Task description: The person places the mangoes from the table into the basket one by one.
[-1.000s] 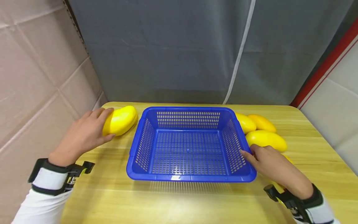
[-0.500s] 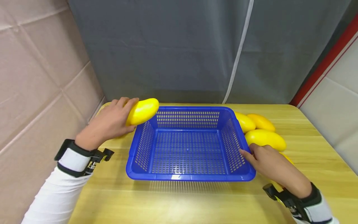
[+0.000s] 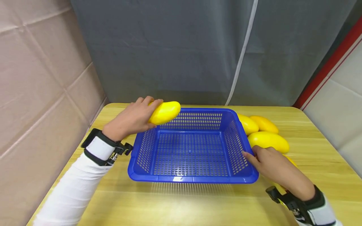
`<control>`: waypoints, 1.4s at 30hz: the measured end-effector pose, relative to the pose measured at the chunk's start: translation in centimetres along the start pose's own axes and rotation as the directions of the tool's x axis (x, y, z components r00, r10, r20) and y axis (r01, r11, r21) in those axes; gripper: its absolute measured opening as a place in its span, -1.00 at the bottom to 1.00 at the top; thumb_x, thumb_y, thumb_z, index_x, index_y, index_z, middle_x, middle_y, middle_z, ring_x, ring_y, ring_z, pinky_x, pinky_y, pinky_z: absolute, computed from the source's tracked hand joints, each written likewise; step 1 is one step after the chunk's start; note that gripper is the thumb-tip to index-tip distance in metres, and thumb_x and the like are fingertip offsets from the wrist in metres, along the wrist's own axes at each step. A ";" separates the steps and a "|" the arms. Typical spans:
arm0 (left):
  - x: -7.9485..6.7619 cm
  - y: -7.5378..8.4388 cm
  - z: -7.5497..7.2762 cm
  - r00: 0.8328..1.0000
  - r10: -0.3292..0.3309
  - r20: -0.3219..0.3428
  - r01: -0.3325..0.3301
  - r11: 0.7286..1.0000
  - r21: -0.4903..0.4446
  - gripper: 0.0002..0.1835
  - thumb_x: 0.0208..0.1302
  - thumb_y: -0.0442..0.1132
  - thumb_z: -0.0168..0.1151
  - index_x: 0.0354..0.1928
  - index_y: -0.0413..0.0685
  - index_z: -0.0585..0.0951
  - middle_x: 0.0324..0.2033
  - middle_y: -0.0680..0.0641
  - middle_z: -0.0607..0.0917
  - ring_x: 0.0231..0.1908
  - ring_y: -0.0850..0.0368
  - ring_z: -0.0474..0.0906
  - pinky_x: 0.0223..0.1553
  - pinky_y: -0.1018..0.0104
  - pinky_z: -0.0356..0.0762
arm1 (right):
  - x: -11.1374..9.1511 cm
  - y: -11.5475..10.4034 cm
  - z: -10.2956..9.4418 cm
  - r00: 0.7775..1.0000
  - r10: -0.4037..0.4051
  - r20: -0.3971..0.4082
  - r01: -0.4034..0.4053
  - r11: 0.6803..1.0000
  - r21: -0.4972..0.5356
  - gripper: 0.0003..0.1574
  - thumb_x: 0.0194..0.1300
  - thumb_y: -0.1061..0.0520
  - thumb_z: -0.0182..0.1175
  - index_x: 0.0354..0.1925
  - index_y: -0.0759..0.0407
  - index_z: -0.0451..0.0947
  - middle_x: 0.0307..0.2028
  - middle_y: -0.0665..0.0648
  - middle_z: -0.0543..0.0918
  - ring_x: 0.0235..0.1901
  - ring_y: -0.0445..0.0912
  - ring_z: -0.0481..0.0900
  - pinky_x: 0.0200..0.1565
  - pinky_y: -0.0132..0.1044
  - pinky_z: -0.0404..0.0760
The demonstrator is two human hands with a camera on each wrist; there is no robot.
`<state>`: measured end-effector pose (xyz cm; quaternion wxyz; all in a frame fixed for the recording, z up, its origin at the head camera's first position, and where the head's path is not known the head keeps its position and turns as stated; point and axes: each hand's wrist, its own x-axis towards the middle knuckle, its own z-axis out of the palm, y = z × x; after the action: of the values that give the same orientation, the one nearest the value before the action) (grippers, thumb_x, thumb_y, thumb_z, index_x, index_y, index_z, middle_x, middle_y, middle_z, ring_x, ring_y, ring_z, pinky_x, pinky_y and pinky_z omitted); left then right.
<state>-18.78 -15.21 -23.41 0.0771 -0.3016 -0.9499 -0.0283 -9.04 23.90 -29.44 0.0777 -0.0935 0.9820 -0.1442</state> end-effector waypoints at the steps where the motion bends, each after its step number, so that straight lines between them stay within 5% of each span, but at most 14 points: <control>1: 0.2 0.1 0.0 1.000 0.005 0.005 -0.005 1.000 0.002 -0.18 -0.01 -0.16 0.48 0.31 -0.10 0.31 0.04 -0.21 0.46 -0.07 -0.15 0.41 -0.09 -0.03 0.50 | 0.0 0.0 0.0 1.000 0.000 0.001 0.000 1.000 0.001 -0.55 0.42 -0.11 0.03 -0.37 0.24 0.47 -0.69 0.01 0.34 -0.70 -0.15 0.30 -0.63 -0.35 0.18; 16: 3.5 2.9 2.1 0.989 0.098 0.109 -0.100 0.995 0.016 -0.22 -0.04 -0.09 0.46 0.24 -0.12 0.35 -0.11 -0.19 0.47 -0.20 -0.15 0.46 -0.26 0.04 0.56 | -0.2 0.0 -0.1 1.000 -0.005 -0.013 0.005 1.000 -0.005 -0.53 0.43 -0.15 0.00 -0.41 0.21 0.45 -0.69 0.01 0.32 -0.70 -0.15 0.29 -0.62 -0.33 0.17; 25: 5.1 4.8 4.6 0.968 0.047 0.247 -0.057 0.998 0.033 -0.14 -0.09 -0.10 0.50 0.27 -0.13 0.30 0.01 -0.26 0.44 -0.07 -0.25 0.44 -0.20 -0.07 0.56 | -0.2 0.1 0.0 1.000 0.012 0.017 -0.012 1.000 -0.007 -0.52 0.44 -0.14 -0.01 -0.38 0.24 0.46 -0.69 0.02 0.33 -0.70 -0.14 0.30 -0.62 -0.34 0.18; 34: 5.9 5.1 5.8 0.966 0.062 0.251 -0.086 0.993 0.086 -0.09 -0.12 -0.09 0.51 0.29 -0.18 0.29 0.04 -0.28 0.46 -0.04 -0.27 0.46 -0.15 -0.09 0.56 | 0.0 0.2 0.0 1.000 0.009 0.016 -0.009 1.000 -0.012 -0.51 0.44 -0.14 -0.03 -0.36 0.26 0.46 -0.68 0.02 0.33 -0.70 -0.14 0.30 -0.63 -0.34 0.18; 42: 6.1 5.5 7.1 0.944 0.053 0.327 -0.092 0.990 0.106 -0.10 -0.11 -0.08 0.52 0.29 -0.15 0.30 0.15 -0.27 0.42 0.04 -0.30 0.45 -0.09 -0.06 0.56 | -0.3 0.4 0.2 1.000 0.009 0.020 -0.008 1.000 -0.019 -0.48 0.45 -0.17 -0.05 -0.37 0.24 0.44 -0.69 0.02 0.32 -0.70 -0.15 0.30 -0.63 -0.34 0.17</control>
<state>-21.42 -6.52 -29.35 -0.0608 -0.3317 -0.9379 0.0813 -8.73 24.27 -29.67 0.0873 -0.0916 0.9829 -0.1338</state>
